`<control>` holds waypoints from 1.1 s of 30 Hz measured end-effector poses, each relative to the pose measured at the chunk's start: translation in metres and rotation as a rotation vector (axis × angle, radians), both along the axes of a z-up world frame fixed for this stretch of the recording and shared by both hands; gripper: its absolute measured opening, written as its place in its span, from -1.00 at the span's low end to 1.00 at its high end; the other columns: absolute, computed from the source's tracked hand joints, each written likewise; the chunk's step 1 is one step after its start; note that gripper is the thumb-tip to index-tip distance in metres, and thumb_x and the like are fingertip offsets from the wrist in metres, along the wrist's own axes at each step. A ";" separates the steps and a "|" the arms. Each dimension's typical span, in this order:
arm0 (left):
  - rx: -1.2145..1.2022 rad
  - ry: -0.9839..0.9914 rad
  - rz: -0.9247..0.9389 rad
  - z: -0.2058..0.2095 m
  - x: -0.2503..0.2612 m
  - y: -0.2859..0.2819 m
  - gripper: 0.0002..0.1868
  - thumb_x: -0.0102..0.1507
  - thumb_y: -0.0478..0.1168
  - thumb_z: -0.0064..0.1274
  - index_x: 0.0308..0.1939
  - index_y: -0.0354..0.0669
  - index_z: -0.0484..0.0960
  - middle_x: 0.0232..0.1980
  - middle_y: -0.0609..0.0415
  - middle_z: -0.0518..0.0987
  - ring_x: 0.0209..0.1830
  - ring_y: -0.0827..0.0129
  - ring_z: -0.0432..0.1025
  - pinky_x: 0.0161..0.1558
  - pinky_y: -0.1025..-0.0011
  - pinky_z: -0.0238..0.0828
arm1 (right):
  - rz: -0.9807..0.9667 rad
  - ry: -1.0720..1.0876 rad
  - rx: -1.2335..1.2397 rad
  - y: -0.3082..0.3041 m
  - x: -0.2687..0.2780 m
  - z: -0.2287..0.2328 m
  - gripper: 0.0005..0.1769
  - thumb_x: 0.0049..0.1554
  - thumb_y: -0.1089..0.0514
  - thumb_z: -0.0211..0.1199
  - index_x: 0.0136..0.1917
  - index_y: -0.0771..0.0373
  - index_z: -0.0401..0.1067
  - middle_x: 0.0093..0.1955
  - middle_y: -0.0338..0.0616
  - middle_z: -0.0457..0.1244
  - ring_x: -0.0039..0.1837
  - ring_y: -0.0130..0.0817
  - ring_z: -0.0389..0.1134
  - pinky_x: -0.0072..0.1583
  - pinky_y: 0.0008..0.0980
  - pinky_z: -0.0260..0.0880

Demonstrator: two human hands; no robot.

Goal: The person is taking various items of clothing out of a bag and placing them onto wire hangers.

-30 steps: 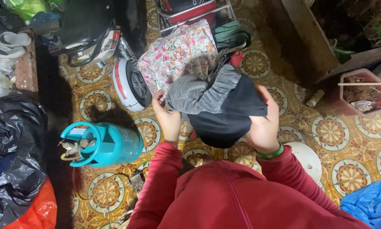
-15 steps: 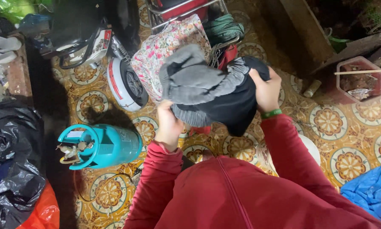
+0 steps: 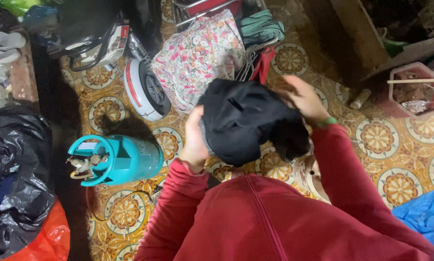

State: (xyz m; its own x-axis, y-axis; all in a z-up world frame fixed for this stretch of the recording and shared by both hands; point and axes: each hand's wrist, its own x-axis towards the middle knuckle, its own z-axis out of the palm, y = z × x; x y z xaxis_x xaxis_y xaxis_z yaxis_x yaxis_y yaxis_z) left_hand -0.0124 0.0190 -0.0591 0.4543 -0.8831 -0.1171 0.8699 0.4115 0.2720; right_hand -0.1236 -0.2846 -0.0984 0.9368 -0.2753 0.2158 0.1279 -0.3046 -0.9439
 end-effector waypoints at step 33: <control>0.323 -0.116 0.167 0.020 0.021 0.071 -0.41 0.38 0.02 -0.05 0.38 -0.28 0.43 0.32 -0.12 0.54 0.27 0.11 0.47 0.35 0.16 0.34 | 0.506 0.217 0.893 0.147 0.002 0.035 -0.05 0.02 0.22 0.25 0.62 0.15 -0.02 0.59 -0.23 0.08 0.55 -0.37 0.12 0.48 -0.35 0.10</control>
